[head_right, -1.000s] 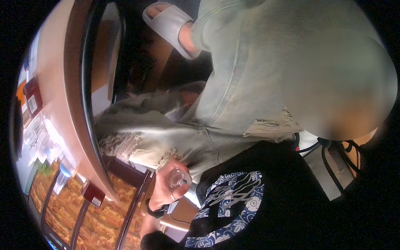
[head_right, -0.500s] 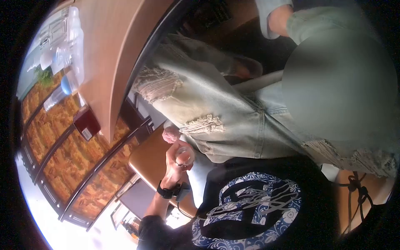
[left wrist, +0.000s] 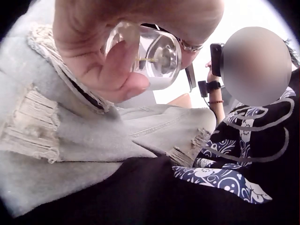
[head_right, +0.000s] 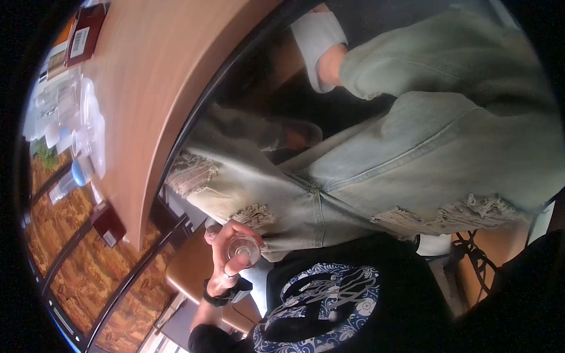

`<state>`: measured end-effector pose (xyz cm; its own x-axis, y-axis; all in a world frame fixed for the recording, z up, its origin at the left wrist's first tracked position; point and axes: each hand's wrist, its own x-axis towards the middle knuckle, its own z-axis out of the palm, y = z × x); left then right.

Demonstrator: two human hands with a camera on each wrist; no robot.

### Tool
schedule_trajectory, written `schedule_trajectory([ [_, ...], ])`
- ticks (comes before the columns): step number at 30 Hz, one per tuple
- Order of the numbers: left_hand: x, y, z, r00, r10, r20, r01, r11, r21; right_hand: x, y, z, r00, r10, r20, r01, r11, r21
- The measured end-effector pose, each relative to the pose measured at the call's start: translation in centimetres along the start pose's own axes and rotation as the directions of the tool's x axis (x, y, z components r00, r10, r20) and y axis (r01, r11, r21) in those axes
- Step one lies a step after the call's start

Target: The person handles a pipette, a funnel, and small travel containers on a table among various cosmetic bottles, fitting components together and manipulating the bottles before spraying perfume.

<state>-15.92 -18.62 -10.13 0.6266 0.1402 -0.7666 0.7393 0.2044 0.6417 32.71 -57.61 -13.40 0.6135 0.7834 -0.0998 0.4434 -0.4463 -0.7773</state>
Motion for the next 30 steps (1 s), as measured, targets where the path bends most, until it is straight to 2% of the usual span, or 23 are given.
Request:
schedule_trajectory([
  [1, 0.3, -0.3, 0.1, 1.000, 0.004, 0.006, -0.004, 1.000, 0.000, -0.4, 0.1, -0.6, 1.000, 0.005, 0.002, -0.005, 1.000, -0.023],
  [2, 0.6, -0.8, 0.0, 0.996, 0.078, 0.054, -0.076, 0.997, -0.029, -0.8, 0.1, -1.3, 1.000, 0.008, 0.002, -0.008, 0.999, -0.047],
  [4, 1.0, -0.9, 0.0, 0.974, 0.180, 0.140, -0.169, 0.982, -0.088, 0.7, -4.4, 0.0, 1.000, 0.010, -0.003, -0.010, 0.995, -0.099],
  [7, 1.9, 0.1, 0.6, 0.958, 0.195, 0.212, -0.189, 0.981, -0.049, -1.2, -1.0, -4.9, 1.000, -0.018, -0.016, 0.015, 0.983, -0.180],
  [9, 2.3, 1.8, 1.6, 0.938, 0.221, 0.266, -0.213, 0.975, -0.060, 1.8, -2.7, -7.3, 0.993, -0.115, -0.033, 0.103, 0.962, -0.253],
  [11, 2.7, 3.0, 2.8, 0.937, 0.183, 0.299, -0.179, 0.983, -0.041, 5.9, -5.5, -9.6, 0.965, -0.254, -0.060, 0.221, 0.918, -0.329],
  [13, 3.4, 5.0, 4.0, 0.879, 0.289, 0.380, -0.279, 0.957, -0.082, 9.3, -9.4, -11.7, 0.922, -0.379, -0.079, 0.318, 0.858, -0.403],
  [14, 3.3, 6.8, 4.4, 0.874, 0.223, 0.432, -0.196, 0.975, -0.108, 10.6, -12.6, -9.9, 0.900, -0.428, -0.087, 0.355, 0.832, -0.426],
  [15, 2.9, 8.9, 5.2, 0.877, 0.100, 0.470, -0.049, 0.992, -0.120, 11.5, -14.9, -6.8, 0.765, -0.602, -0.230, 0.549, 0.796, -0.255],
  [16, 3.3, 9.3, 5.8, 0.862, 0.271, 0.429, -0.259, 0.962, -0.088, 12.1, -17.4, -2.9, 0.598, -0.701, -0.389, 0.728, 0.678, -0.102],
  [17, 3.8, 9.7, 6.4, 0.810, 0.432, 0.397, -0.451, 0.891, -0.050, 12.2, -18.8, -0.9, 0.423, -0.723, -0.547, 0.870, 0.493, 0.022],
  [18, 4.2, 10.7, 6.6, 0.761, 0.515, 0.395, -0.534, 0.842, -0.071, 12.1, -18.8, -1.0, 0.436, -0.729, -0.528, 0.872, 0.487, 0.048],
  [19, 4.5, 12.1, 6.8, 0.746, 0.538, 0.393, -0.557, 0.827, -0.074, 11.7, -18.8, -1.0, 0.453, -0.732, -0.508, 0.871, 0.486, 0.076],
  [20, 4.6, 14.0, 6.9, 0.671, 0.635, 0.383, -0.672, 0.739, -0.047, 8.5, -20.5, 1.7, 0.564, -0.514, -0.646, 0.675, 0.738, 0.002],
  [21, 4.8, 15.9, 6.9, 0.584, 0.720, 0.375, -0.772, 0.636, -0.020, 8.3, -19.6, 0.5, 0.632, -0.476, -0.612, 0.606, 0.795, 0.007],
  [23, 5.3, 19.3, 6.3, 0.431, 0.849, 0.307, -0.897, 0.364, 0.252, 8.5, -20.2, 1.5, 0.575, -0.403, -0.712, 0.609, 0.792, 0.044],
  [24, 5.5, 20.7, 5.9, 0.451, 0.851, 0.268, -0.856, 0.328, 0.400, 8.4, -20.8, 1.8, 0.596, -0.369, -0.713, 0.583, 0.809, 0.068],
  [25, 5.7, 21.9, 5.7, 0.461, 0.860, 0.220, -0.820, 0.317, 0.476, 8.3, -21.3, 1.9, 0.586, -0.384, -0.713, 0.592, 0.804, 0.054],
  [27, 7.1, 23.8, 5.1, 0.430, 0.878, 0.209, -0.778, 0.243, 0.580, 8.0, -21.8, 2.0, 0.629, -0.352, -0.693, 0.609, 0.777, 0.157],
  [28, 7.4, 24.7, 5.1, 0.498, 0.851, 0.168, -0.715, 0.292, 0.636, 7.8, -21.8, 1.8, 0.655, -0.373, -0.657, 0.616, 0.767, 0.178],
  [29, 7.4, 25.5, 5.2, 0.509, 0.849, 0.143, -0.696, 0.308, 0.649, 7.6, -22.2, 1.8, 0.650, -0.384, -0.656, 0.617, 0.771, 0.161],
  [30, 8.1, 25.9, 5.1, 0.499, 0.855, 0.141, -0.706, 0.306, 0.638, 7.3, -22.9, 2.0, 0.664, -0.412, -0.623, 0.659, 0.717, 0.228],
])
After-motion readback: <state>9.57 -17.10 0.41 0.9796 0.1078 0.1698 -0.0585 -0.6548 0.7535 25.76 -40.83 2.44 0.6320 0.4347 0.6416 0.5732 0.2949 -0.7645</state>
